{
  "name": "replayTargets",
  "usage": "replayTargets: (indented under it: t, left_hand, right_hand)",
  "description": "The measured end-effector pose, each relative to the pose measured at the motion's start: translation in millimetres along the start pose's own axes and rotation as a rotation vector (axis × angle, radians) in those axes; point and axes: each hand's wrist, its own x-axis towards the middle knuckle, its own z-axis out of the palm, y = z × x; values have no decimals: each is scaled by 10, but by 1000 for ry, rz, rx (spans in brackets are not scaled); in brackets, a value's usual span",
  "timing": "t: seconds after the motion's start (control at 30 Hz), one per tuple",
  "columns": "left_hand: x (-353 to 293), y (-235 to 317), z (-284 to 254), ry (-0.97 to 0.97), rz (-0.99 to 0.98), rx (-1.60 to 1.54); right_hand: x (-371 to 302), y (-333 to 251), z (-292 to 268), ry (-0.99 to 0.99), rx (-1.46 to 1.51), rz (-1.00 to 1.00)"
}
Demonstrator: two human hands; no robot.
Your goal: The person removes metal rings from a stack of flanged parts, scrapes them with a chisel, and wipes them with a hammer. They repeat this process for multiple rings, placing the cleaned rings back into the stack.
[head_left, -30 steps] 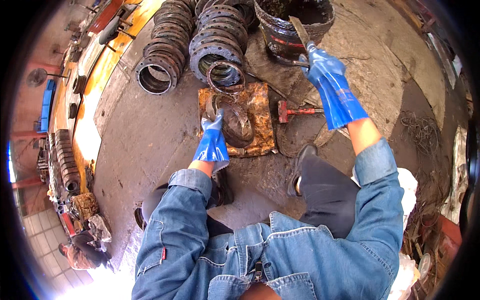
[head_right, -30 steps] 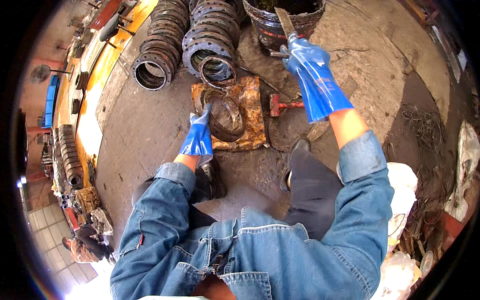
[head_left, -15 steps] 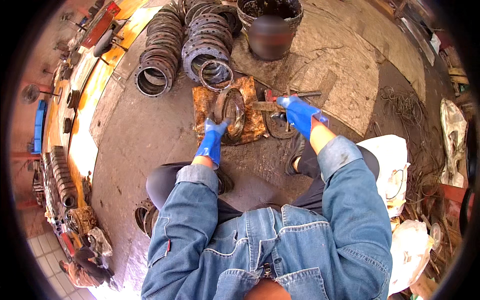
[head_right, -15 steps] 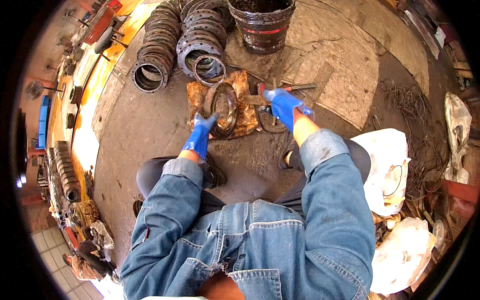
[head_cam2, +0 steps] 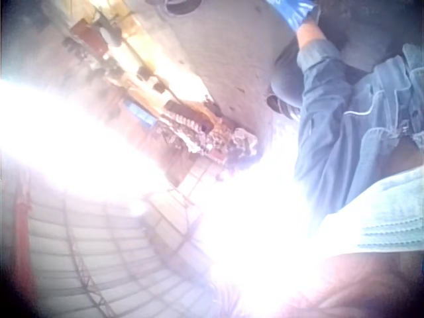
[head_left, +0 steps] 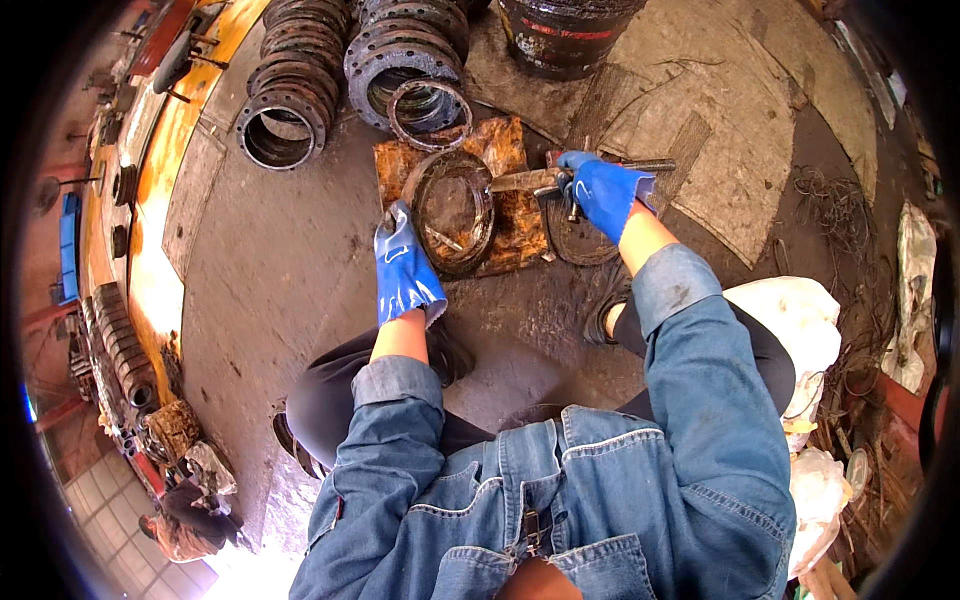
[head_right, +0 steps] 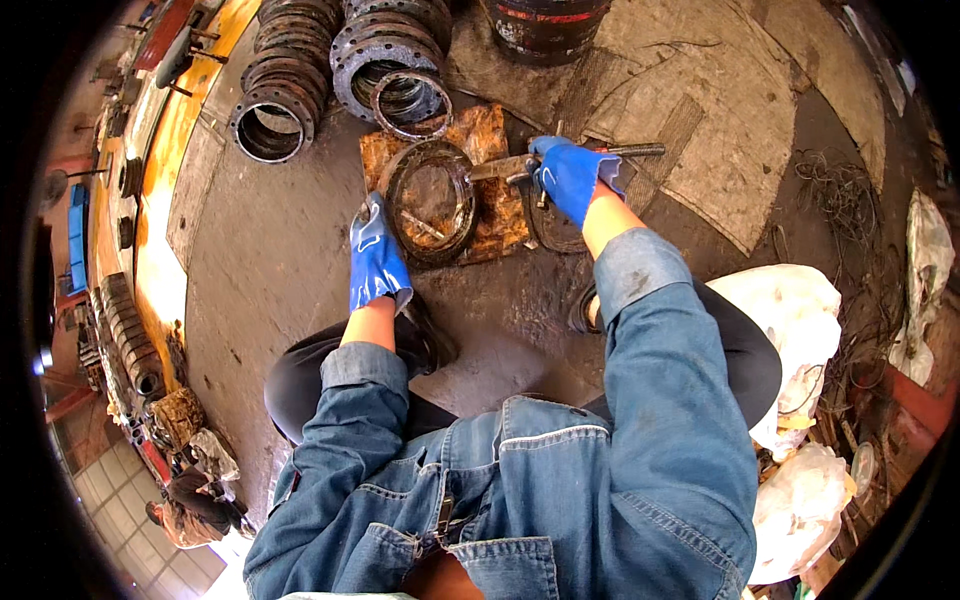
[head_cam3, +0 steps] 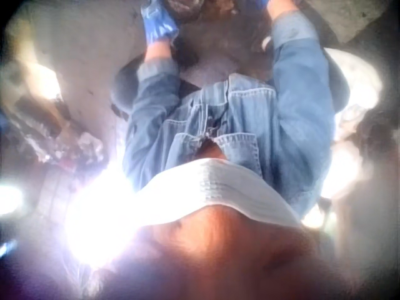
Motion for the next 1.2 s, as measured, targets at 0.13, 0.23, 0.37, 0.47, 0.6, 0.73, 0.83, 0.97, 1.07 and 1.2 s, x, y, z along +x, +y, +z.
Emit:
replayTargets:
  t: [0.13, 0.23, 0.37, 0.47, 0.6, 0.73, 0.83, 0.97, 1.07, 1.2]
  left_hand:
    - [90, 25, -11, 14, 18, -3]
    - [122, -11, -50, 16, 9, -1]
    - [106, -47, -49, 6, 2, -3]
    - [67, -13, -55, -44, -27, 15]
    - [92, 26, -141, -68, -60, 132]
    - [134, 12, -185, -76, -19, 229]
    - [21, 37, -186, -106, 146, 241]
    - [28, 107, -82, -81, 19, 132]
    - [110, 84, -105, -82, 5, 124]
    - [196, 25, -177, -81, 13, 147]
  right_hand:
    - [-136, -138, 81, 4, -19, 33]
    - [-465, -119, 189, 31, -111, -30]
    - [-754, -14, 204, -29, -252, -170]
    - [-1300, -66, 71, -117, -774, -408]
    - [-2219, -74, 257, -112, -1144, -573]
    - [-2226, 104, 305, -237, -1171, -600]
    - [-2043, 16, 206, -141, -1054, -506]
    - [-1214, 1, -181, -111, -696, -535]
    - [-866, -30, -100, -134, -442, -380]
    - [-1141, -66, 139, -123, -559, -387]
